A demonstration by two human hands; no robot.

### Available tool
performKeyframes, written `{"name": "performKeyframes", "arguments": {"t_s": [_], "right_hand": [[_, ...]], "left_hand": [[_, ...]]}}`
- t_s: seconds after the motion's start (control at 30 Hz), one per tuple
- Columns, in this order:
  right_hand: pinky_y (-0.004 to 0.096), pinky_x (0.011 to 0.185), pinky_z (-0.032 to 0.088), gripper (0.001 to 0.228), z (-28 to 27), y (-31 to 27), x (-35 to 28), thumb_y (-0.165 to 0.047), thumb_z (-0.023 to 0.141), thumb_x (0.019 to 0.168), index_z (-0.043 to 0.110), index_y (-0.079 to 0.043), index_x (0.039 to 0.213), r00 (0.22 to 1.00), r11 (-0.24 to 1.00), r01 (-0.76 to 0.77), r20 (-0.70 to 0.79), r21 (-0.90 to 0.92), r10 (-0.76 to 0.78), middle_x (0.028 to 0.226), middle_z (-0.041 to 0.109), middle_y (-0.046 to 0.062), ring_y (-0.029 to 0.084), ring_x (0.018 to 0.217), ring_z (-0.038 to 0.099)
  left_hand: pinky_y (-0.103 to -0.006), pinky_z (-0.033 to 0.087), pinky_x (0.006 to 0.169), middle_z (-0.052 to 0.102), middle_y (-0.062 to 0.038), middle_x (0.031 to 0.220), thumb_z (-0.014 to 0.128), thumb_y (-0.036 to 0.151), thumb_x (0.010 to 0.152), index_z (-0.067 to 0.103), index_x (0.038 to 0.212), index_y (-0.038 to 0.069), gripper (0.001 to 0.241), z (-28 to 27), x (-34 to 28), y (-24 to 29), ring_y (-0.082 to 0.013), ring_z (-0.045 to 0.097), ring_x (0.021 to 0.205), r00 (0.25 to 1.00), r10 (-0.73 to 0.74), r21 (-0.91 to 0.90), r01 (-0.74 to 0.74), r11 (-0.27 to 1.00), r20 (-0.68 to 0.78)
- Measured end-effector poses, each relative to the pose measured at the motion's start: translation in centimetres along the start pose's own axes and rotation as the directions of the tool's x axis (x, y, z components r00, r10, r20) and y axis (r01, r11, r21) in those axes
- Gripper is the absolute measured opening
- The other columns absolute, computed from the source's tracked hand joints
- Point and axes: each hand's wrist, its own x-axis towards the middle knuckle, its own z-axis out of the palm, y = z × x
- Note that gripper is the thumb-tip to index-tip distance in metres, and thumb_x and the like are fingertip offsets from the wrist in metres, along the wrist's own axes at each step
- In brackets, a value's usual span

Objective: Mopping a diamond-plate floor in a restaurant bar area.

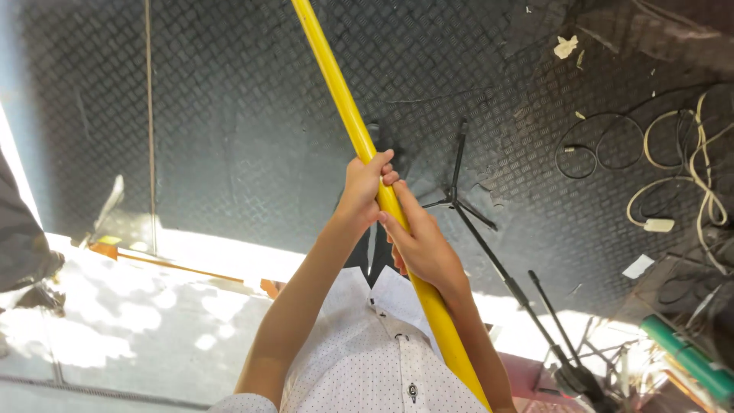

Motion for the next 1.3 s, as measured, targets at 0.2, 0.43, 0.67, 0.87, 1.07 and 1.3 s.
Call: {"name": "performKeyframes", "arguments": {"t_s": [0.2, 0.43, 0.67, 0.87, 1.07, 1.3], "right_hand": [[0.028, 0.032, 0.043, 0.051, -3.1, -3.4, 2.0, -0.022, 0.056, 0.100, 0.038, -0.018, 0.147, 0.999, 0.993, -0.008, 0.043, -0.116, 0.013, 0.067, 0.053, 0.004, 0.010, 0.039, 0.053], [0.029, 0.032, 0.044, 0.044, -4.5, -5.8, 4.5, -0.024, 0.050, 0.102, 0.035, -0.016, 0.142, 0.994, 0.981, -0.094, 0.045, -0.172, 0.103, 0.070, 0.058, 0.005, 0.012, 0.039, 0.054], [0.028, 0.034, 0.047, 0.038, -3.8, -9.4, 10.7, -0.024, 0.050, 0.104, 0.035, -0.014, 0.138, 0.996, 0.991, -0.017, 0.087, -0.132, 0.028, 0.071, 0.058, 0.006, 0.011, 0.042, 0.056], [0.027, 0.031, 0.040, 0.041, -2.3, -13.2, 17.4, -0.021, 0.058, 0.101, 0.039, -0.016, 0.137, 0.995, 0.973, -0.063, 0.096, 0.224, 0.042, 0.073, 0.054, 0.004, 0.011, 0.039, 0.051], [0.026, 0.029, 0.038, 0.042, -0.3, -22.5, 26.2, -0.022, 0.059, 0.098, 0.039, -0.021, 0.135, 0.986, 0.874, -0.128, 0.152, 0.469, 0.062, 0.070, 0.054, 0.006, 0.011, 0.036, 0.049], [0.024, 0.033, 0.039, 0.034, 3.5, -33.7, 38.2, -0.022, 0.057, 0.103, 0.042, -0.016, 0.133, 0.988, 0.837, -0.066, 0.155, 0.544, -0.023, 0.072, 0.054, 0.007, 0.010, 0.038, 0.049]], "left_hand": [[-0.0331, 0.052, 0.057, 0.047, -0.005, 0.065, 0.068, 0.013, 0.094, 0.046, 0.083, 0.004, 0.026, 3.9, 1.3, 0.9, -0.0136, 0.051, 0.054, 0.999, -0.011, 0.056, 0.013, 0.998, -0.045], [-0.0371, 0.063, 0.068, 0.050, -0.001, 0.071, 0.066, 0.014, 0.096, 0.048, 0.087, 0.007, 0.021, 5.8, 2.9, 2.0, -0.0102, 0.051, 0.057, 0.999, 0.021, -0.052, -0.023, 0.998, -0.038], [-0.0432, 0.065, 0.074, 0.052, -0.003, 0.068, 0.066, 0.019, 0.097, 0.047, 0.081, 0.007, 0.028, 6.3, 8.5, 7.1, -0.0148, 0.059, 0.061, 0.990, 0.080, -0.062, -0.087, 0.994, -0.115], [-0.0419, 0.065, 0.070, 0.045, 0.000, 0.063, 0.069, 0.025, 0.100, 0.044, 0.078, 0.010, 0.036, 5.9, 14.6, 12.8, -0.0111, 0.050, 0.054, 0.986, 0.139, -0.005, -0.140, 0.990, -0.090], [-0.0393, 0.063, 0.065, 0.047, -0.002, 0.062, 0.066, 0.027, 0.098, 0.047, 0.077, 0.007, 0.035, 11.0, 19.1, 25.6, -0.0119, 0.050, 0.050, 0.978, 0.166, 0.162, -0.145, 0.976, -0.125], [-0.0411, 0.065, 0.062, 0.046, -0.003, 0.063, 0.068, 0.024, 0.098, 0.047, 0.080, 0.005, 0.034, 11.4, 30.3, 39.4, -0.0118, 0.050, 0.049, 0.969, 0.233, 0.205, -0.213, 0.955, -0.078]]}}
